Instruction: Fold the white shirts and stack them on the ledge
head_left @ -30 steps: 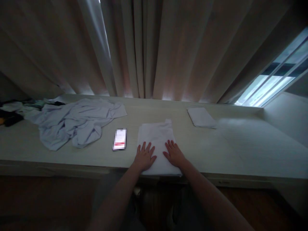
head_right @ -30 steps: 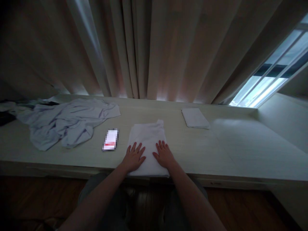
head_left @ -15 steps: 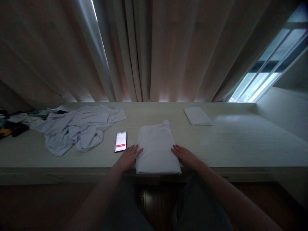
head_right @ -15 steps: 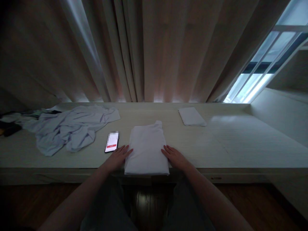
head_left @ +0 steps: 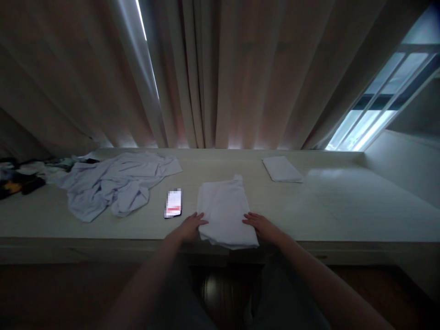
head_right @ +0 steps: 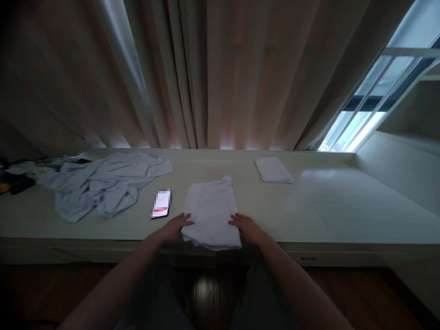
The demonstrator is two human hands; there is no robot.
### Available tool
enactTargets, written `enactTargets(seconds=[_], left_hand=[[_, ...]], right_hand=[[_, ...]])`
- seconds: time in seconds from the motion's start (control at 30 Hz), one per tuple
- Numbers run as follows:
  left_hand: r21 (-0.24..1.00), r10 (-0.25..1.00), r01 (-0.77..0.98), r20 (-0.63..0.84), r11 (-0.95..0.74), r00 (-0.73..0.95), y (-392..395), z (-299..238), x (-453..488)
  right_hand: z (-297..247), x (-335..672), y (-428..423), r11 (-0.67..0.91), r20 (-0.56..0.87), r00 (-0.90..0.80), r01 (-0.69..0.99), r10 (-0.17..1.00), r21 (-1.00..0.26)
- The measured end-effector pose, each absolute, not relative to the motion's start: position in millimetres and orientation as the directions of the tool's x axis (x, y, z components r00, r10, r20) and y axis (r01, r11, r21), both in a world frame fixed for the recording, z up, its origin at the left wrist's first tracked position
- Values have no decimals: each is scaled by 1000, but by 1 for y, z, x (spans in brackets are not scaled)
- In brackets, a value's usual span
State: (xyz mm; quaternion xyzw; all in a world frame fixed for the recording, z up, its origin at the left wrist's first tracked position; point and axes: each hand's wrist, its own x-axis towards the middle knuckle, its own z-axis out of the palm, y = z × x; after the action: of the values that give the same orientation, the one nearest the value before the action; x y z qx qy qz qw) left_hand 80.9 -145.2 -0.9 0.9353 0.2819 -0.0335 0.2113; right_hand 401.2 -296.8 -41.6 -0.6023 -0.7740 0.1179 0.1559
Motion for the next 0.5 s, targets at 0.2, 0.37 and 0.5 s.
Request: enactTargets(seconds=[0.2,0.37,0.5], left_hand=[[817,642,376,-10,-437,767,-141,19,87],[908,883,380,-23,-178,469,-134,14,106],[930,942,360,-48,-79,331,-130,7,122]], right_hand=[[-28,399,-290,78,172,63,707,983,-703],[-14,388,-268,-71,129,304,569,944,-819],[-16,381,-255,-160,76,432,486,899,-859]])
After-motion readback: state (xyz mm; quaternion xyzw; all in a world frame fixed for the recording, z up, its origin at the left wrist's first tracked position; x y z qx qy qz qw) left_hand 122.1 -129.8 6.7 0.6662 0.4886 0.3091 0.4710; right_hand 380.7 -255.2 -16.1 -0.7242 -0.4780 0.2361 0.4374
